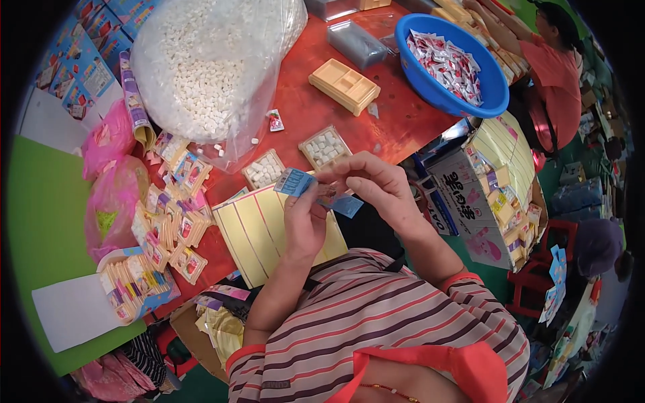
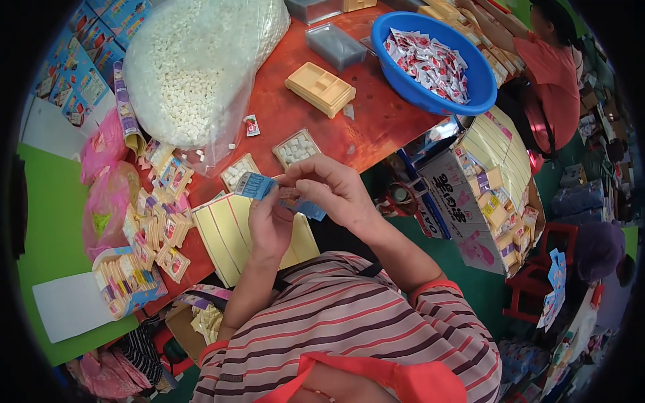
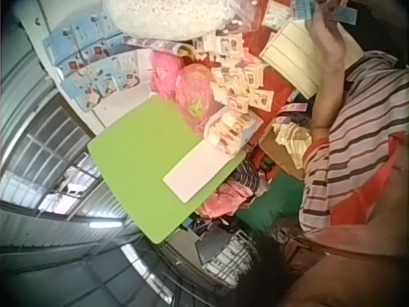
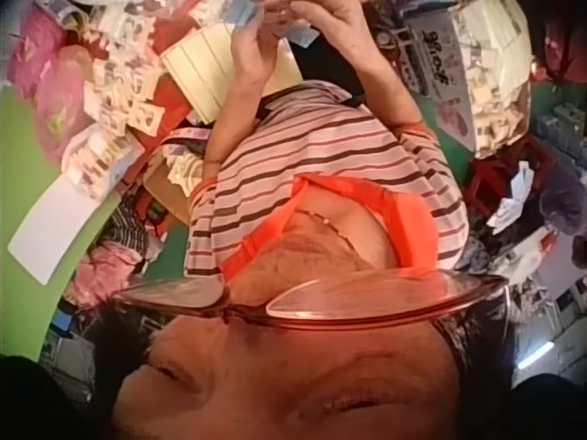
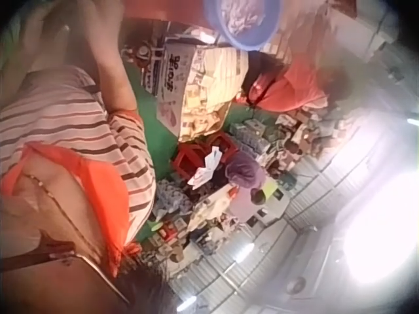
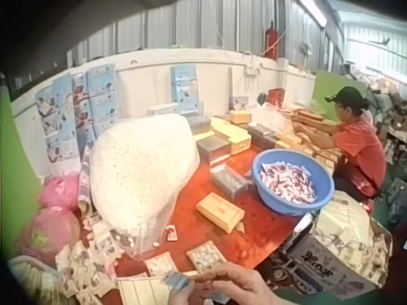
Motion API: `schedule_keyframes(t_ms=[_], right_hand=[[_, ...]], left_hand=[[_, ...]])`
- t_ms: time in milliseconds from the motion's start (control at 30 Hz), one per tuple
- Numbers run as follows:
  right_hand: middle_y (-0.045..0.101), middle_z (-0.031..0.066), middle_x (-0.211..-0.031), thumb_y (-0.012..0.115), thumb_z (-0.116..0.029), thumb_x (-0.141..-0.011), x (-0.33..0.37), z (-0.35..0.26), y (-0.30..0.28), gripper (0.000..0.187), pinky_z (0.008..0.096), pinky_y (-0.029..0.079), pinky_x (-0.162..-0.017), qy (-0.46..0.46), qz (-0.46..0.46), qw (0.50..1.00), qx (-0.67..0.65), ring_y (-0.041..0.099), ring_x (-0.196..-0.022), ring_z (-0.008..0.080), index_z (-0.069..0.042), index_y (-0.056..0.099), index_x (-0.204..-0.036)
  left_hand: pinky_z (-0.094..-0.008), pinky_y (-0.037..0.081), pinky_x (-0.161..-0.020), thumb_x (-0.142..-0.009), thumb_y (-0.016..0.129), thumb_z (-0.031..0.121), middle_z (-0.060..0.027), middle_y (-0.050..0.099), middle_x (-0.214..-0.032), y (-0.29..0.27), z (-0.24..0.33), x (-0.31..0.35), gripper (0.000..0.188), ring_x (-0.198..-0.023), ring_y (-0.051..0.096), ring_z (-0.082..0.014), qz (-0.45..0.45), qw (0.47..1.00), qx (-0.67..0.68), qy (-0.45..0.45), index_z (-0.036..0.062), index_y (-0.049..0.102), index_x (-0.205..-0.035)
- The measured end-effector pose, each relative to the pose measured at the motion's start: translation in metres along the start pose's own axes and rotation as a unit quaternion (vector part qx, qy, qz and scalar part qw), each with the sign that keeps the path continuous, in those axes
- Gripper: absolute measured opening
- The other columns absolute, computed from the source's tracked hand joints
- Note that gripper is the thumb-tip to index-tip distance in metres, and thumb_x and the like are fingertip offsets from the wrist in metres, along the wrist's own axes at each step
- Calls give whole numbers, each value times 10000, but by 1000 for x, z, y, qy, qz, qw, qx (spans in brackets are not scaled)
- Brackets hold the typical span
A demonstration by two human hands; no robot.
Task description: The recorder is packaging small white items into plastic cases and then into paper boxes.
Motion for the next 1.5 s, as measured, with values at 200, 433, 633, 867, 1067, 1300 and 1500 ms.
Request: schedule_keyframes(t_ms=[200, 433, 633, 867, 1067, 1300, 1500], right_hand=[[622, 146, -1100, 613, -69, -872, -12, -9, -5, 234, 353, 457, -885, -120, 18, 920, 373, 589, -1031, 255, 18, 638, -1087], [602, 160, -1145, 655, -61, -838, -20, -1, 3, 167, 368, 439, -933, -193, -46, 872, 447, 580, -1071, 280, -7, 653, -995], [618, 143, -1144, 643, -42, -863, -22, -1, -26, 123, 320, 433, -943, -146, 78, 952, 256, 570, -1104, 207, 13, 646, -973], [576, 145, -1257, 690, -69, -768, -8, -54, -13, 398, 438, 361, -1004, -269, 158, 716, 625, 552, -1133, 316, -49, 640, -1162], [566, 125, -1251, 669, -118, -736, 3, -19, 15, 299, 542, 272, -1069, -220, -104, 648, 721, 478, -1260, 296, -66, 639, -1028], [605, 67, -1089, 661, -76, -760, -5, -21, -5, 109, 527, 307, -1055, -181, -91, 682, 703, 548, -1138, 252, -68, 612, -858], [609, 59, -977, 686, -97, -790, -27, -24, -46, 101, 437, 339, -1012, -106, -72, 773, 621, 570, -987, 248, -63, 603, -834]], left_hand=[[-327, 505, -820, -963, 501, 117, -104, 690, -1046, 1, 0, 1, 246, -952, 672, -195, -9, 996, -41, -78, -30, 633, -1108], [-320, 490, -897, -913, 579, 59, -57, 658, -1100, -12, -12, -3, 243, -1030, 624, -148, -78, 976, -151, -132, 13, 610, -1150], [-319, 549, -809, -951, 539, 133, -147, 691, -1019, -9, -11, 0, 274, -894, 693, -221, -71, 970, -152, -178, -12, 609, -1172], [-320, 562, -787, -963, 566, 160, -147, 701, -975, -9, -10, -1, 258, -842, 696, -217, -54, 955, -239, -168, -25, 615, -1136], [-344, 511, -696, -918, 588, 115, -184, 679, -823, 2, -3, -3, 213, -765, 688, -231, -110, 841, -529, -18, 38, 643, -1109], [-284, 507, -718, -924, 545, 50, -128, 696, -895, 7, 9, 1, 315, -817, 662, -159, -59, 849, -524, 21, -1, 593, -1231], [-354, 494, -699, -919, 566, 90, -149, 659, -853, -11, 27, 2, 199, -760, 644, -270, -66, 711, -690, 118, -4, 636, -1080]])
Point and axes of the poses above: each hand's wrist, its own x-axis away from the middle knuckle, its own y-axis out of the palm, z = x × y, the point moved 6 cm from there along -x, towards the middle knuckle
